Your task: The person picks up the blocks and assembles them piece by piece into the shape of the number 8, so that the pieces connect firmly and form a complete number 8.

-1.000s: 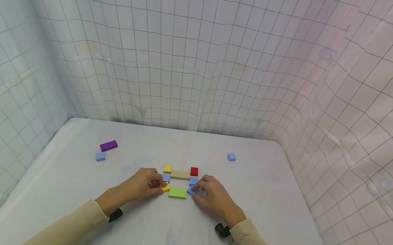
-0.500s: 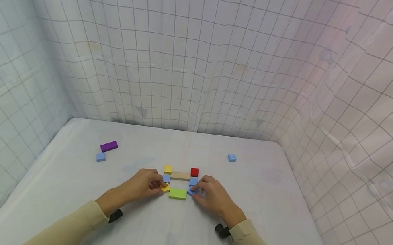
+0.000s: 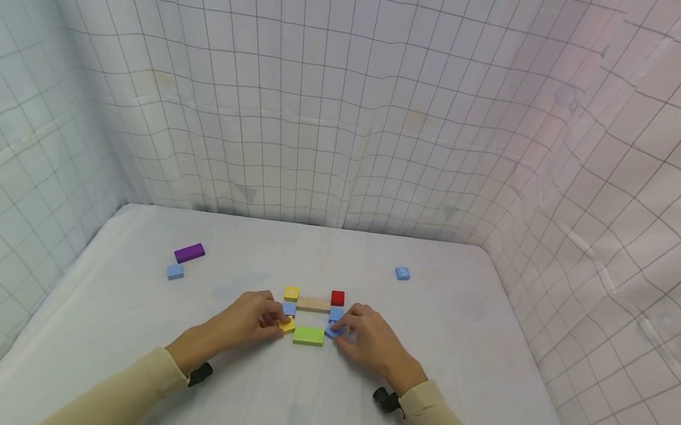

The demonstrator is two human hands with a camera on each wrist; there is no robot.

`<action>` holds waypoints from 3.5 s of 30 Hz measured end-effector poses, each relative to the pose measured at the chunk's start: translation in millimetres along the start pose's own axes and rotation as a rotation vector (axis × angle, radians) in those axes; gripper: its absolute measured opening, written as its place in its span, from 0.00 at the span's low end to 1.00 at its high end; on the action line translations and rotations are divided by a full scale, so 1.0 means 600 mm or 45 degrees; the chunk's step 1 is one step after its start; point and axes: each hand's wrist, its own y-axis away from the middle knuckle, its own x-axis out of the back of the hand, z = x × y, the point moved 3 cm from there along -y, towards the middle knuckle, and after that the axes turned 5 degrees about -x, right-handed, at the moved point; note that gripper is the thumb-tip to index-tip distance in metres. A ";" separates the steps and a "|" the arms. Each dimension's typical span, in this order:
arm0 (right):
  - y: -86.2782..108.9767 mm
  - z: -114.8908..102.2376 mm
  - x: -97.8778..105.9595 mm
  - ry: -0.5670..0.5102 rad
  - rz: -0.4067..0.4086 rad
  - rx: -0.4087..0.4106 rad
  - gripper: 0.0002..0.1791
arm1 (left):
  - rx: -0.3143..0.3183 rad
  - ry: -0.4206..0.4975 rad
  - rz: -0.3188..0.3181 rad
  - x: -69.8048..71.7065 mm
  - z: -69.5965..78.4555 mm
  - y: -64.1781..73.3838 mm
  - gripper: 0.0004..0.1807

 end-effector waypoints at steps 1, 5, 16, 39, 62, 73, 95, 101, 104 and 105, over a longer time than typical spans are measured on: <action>0.000 0.000 0.000 -0.002 0.003 0.002 0.10 | 0.005 -0.004 0.000 -0.001 -0.001 0.000 0.06; 0.001 0.002 0.000 -0.012 0.014 0.014 0.10 | 0.023 0.003 0.002 -0.003 -0.004 0.000 0.06; -0.001 -0.002 0.007 -0.038 0.032 0.023 0.10 | -0.219 -0.027 0.121 -0.041 -0.078 -0.002 0.10; -0.009 0.077 0.058 -0.004 0.229 -0.149 0.11 | 0.284 0.070 0.180 0.024 -0.051 -0.061 0.09; -0.041 0.206 0.107 -0.048 0.372 -0.398 0.11 | 0.341 0.077 0.095 0.013 -0.076 -0.082 0.06; -0.083 0.313 0.078 -0.154 0.310 -0.539 0.18 | 0.247 0.104 0.105 0.007 -0.100 -0.087 0.08; -0.104 0.237 0.081 -0.180 0.291 -0.652 0.13 | 0.365 0.080 0.082 0.019 -0.076 -0.089 0.07; -0.111 0.237 0.070 -0.205 0.271 -0.648 0.12 | 0.332 0.110 0.083 0.016 -0.081 -0.088 0.07; -0.117 0.218 0.070 -0.203 0.220 -0.699 0.12 | 0.255 0.094 0.104 0.008 -0.102 -0.088 0.06; -0.119 0.206 0.073 -0.208 0.191 -0.710 0.12 | 0.251 0.097 0.104 0.008 -0.102 -0.088 0.06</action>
